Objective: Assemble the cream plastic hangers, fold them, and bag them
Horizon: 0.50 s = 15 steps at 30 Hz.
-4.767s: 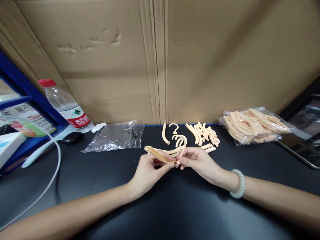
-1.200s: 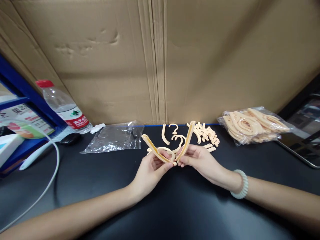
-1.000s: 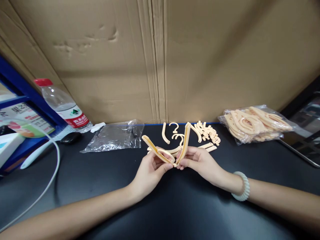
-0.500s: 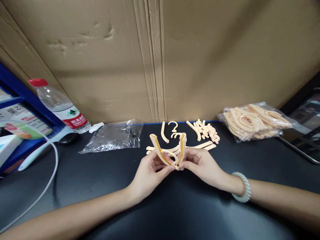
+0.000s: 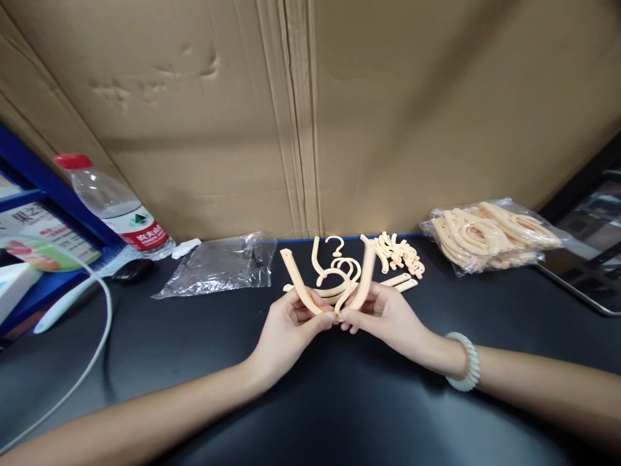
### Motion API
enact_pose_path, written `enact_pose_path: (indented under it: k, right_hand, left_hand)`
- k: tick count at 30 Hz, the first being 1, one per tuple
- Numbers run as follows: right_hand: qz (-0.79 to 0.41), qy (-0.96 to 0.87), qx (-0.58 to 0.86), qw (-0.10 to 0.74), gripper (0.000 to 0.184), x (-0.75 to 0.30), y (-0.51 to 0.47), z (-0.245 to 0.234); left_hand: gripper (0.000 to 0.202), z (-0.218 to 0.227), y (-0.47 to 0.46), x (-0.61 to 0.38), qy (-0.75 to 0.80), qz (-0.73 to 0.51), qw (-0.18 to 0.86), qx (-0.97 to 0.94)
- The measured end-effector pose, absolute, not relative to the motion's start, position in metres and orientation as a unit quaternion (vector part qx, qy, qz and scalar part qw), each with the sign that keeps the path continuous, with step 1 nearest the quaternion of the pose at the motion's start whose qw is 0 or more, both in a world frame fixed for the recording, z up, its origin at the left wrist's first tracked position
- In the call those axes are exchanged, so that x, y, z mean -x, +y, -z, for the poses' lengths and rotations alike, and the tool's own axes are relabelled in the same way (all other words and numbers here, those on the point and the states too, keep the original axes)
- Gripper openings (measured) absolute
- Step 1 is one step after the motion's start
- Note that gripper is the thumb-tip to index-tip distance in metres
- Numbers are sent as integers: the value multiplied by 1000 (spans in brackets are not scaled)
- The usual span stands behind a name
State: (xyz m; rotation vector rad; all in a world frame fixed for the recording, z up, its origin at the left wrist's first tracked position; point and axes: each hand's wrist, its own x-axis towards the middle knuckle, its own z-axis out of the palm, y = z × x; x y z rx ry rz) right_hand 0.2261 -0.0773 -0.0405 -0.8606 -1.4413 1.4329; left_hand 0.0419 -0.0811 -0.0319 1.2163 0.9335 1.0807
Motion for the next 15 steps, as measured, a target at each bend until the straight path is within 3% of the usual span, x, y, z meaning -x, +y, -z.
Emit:
enact_pose_path:
  k: [7,15]
  right_hand:
    - [-543,-575,350,502,23,-260,-72,36]
    - [-346,-706,447,428,23,-323,-74,34]
  left_hand:
    - [36,27,-76,-32,441,-489,591,-466]
    - [36,28,-63,-18,452,-459,530,-551]
